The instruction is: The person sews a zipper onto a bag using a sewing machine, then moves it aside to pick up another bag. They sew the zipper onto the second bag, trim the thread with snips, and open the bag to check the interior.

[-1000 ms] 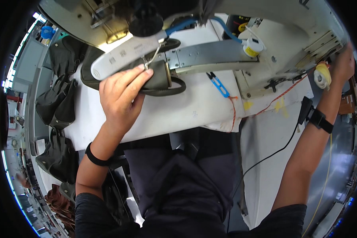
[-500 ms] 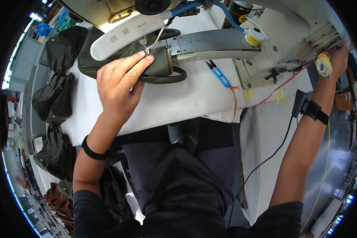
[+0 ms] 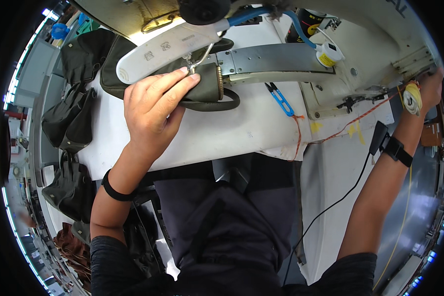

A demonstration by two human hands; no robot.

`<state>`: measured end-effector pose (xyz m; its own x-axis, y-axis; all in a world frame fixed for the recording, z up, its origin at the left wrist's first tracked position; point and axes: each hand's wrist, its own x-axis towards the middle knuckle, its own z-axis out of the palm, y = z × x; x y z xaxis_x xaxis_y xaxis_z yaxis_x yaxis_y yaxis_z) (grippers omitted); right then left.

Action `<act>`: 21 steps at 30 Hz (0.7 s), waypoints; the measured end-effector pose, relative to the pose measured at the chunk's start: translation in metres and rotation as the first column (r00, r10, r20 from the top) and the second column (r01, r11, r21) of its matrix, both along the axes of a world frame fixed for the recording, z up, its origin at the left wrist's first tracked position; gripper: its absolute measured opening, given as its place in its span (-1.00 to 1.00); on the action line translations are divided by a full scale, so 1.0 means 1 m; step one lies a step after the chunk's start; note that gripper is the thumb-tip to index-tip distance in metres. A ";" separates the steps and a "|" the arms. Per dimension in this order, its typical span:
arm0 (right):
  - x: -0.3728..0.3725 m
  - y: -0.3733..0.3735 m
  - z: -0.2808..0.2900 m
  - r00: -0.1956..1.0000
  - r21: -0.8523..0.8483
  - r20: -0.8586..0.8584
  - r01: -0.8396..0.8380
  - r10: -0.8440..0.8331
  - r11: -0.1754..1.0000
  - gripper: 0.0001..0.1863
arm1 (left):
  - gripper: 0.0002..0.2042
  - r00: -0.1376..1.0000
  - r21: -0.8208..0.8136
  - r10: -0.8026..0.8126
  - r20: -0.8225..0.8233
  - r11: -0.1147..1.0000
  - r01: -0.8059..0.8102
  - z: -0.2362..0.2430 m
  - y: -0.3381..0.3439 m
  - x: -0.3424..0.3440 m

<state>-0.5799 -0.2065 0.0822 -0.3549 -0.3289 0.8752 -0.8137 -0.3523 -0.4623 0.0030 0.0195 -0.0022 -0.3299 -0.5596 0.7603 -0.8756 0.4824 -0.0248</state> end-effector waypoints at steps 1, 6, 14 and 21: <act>-0.004 -0.003 -0.003 1.000 -0.002 0.003 -0.008 0.008 1.000 -0.37 | -0.40 1.000 0.006 0.005 0.013 1.000 -0.005 0.001 0.001 -0.001; -0.028 -0.016 -0.017 0.987 0.056 -0.112 0.125 -0.119 0.991 -0.57 | -0.41 1.000 0.006 0.004 0.028 1.000 -0.004 0.000 0.000 0.001; 0.050 0.009 -0.006 0.705 -0.188 0.576 -0.380 0.415 0.906 -0.26 | -0.44 1.000 -0.027 0.010 0.013 1.000 -0.009 -0.001 0.006 0.005; -0.061 -0.045 0.109 0.985 0.409 0.160 -0.123 0.062 0.904 -0.22 | -0.43 0.999 0.011 -0.009 0.032 1.000 0.008 0.004 0.005 -0.009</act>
